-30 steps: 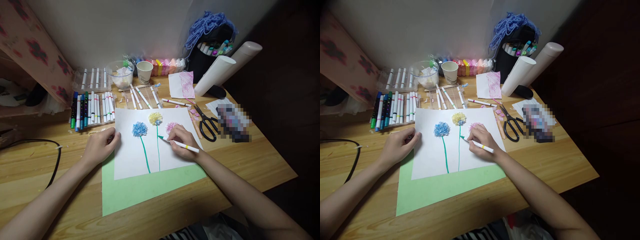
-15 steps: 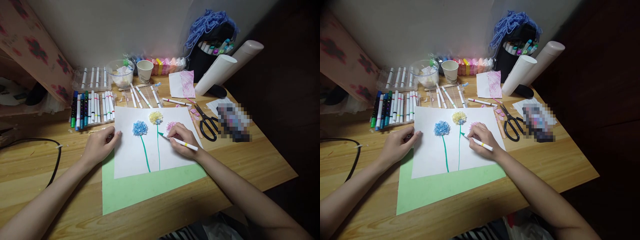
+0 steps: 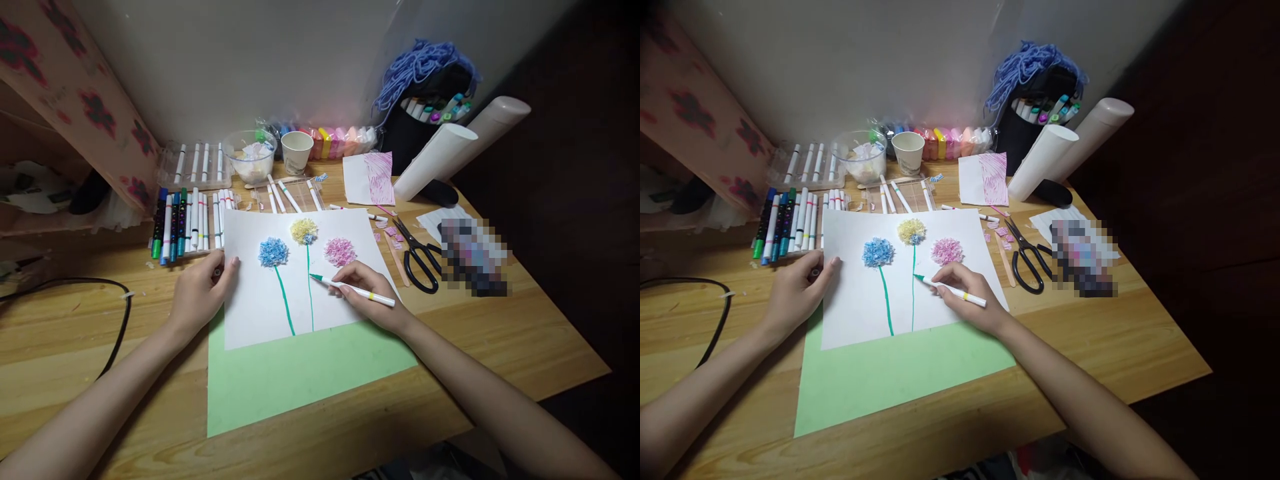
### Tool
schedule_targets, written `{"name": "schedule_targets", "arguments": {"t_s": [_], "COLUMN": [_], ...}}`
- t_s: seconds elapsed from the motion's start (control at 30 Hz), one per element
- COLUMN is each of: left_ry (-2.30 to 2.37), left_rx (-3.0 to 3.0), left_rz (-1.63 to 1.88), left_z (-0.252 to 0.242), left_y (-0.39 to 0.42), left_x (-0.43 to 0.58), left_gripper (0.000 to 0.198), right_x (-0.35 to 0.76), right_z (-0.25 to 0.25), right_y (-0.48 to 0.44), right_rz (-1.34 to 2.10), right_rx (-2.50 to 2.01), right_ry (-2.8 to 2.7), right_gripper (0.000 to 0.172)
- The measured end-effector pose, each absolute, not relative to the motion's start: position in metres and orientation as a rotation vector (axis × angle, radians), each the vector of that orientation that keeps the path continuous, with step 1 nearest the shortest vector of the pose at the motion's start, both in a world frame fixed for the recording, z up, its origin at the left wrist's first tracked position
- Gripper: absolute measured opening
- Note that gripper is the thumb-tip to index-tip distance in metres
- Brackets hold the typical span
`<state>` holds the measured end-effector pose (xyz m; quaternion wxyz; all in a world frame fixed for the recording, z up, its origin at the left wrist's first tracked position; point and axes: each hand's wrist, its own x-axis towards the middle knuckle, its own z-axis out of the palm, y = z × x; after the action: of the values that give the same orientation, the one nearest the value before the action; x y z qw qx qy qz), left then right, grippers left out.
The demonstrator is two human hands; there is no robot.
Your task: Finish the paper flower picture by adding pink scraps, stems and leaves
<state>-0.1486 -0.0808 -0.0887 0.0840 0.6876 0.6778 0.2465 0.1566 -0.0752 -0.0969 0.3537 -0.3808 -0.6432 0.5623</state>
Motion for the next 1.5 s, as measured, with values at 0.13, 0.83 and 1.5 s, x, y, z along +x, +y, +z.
{"name": "schedule_targets", "arguments": {"t_s": [0.13, 0.83, 1.5], "left_ry": [2.034, 2.019, 2.013], "left_rx": [2.007, 1.956, 1.957], "left_rz": [0.689, 0.719, 0.721], "left_z": [-0.090, -0.089, -0.087], "left_y": [-0.081, -0.080, -0.080], "left_x": [-0.149, -0.149, -0.147], "left_gripper": [0.034, 0.035, 0.034], "right_x": [0.153, 0.159, 0.167], "right_z": [-0.101, -0.102, -0.102], "right_y": [-0.068, -0.064, -0.065], "right_rz": [1.385, 1.490, 1.575], "right_rx": [-1.054, -1.013, -0.959], "right_ry": [-1.660, -1.683, -1.764], "right_gripper": [0.007, 0.006, 0.010]}}
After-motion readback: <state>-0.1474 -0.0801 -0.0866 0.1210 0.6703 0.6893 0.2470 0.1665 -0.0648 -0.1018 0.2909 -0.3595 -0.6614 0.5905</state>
